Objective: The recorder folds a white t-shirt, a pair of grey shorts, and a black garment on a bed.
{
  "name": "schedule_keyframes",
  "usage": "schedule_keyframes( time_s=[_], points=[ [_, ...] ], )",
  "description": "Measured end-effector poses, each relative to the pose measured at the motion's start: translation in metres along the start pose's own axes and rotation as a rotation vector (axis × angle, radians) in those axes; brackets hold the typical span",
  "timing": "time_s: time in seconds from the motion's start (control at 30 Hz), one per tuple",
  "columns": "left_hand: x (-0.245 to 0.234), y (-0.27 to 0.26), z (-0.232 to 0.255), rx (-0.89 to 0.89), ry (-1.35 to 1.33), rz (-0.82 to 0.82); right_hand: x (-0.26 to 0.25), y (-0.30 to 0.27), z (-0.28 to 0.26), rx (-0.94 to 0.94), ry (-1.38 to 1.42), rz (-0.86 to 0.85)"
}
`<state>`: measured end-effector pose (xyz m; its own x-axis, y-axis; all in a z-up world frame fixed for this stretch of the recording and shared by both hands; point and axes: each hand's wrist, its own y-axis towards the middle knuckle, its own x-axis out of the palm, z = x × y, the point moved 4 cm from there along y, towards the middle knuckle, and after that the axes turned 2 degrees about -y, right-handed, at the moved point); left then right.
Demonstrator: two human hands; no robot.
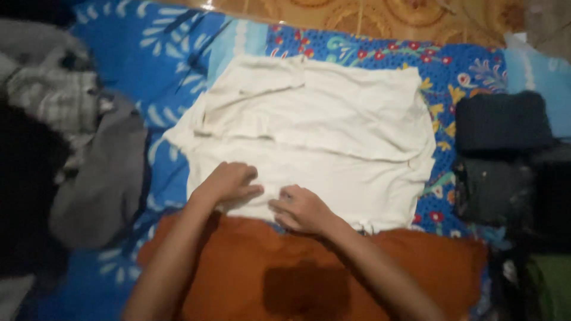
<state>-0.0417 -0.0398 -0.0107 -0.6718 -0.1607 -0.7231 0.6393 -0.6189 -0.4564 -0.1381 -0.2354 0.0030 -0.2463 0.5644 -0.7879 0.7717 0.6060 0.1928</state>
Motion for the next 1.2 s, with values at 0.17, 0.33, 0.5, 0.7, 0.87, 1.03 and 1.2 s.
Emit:
schedule_keyframes(
  time_s=[0.17, 0.33, 0.5, 0.7, 0.87, 1.03, 1.2],
  points=[
    [0.028, -0.021, -0.02, 0.023, 0.094, 0.329, 0.042, -0.014, -0.015, -0.007, -0.19, 0.055],
    [0.026, -0.042, -0.026, 0.018, 0.346, 0.695, 0.028, -0.037, -0.019, -0.004, -0.219, 0.216],
    [0.049, -0.068, -0.014, 0.255, 0.338, 0.394, -0.002, -0.105, 0.033, 0.224, -0.224, -0.083],
    [0.062, -0.064, -0.032, -0.017, 0.438, 0.19, -0.063, -0.196, 0.079, 0.657, -0.473, -0.335],
    [0.074, -0.053, -0.064, -0.152, 0.514, 0.235, -0.073, -0.221, 0.097, 0.837, -0.545, -0.313],
    [0.076, -0.049, -0.092, -0.241, 0.643, 0.183, -0.078, -0.228, 0.104, 0.914, -0.596, -0.23],
    [0.067, -0.048, -0.102, -0.316, 0.624, 0.217, -0.073, -0.228, 0.124, 0.918, -0.627, -0.326]
  ],
)
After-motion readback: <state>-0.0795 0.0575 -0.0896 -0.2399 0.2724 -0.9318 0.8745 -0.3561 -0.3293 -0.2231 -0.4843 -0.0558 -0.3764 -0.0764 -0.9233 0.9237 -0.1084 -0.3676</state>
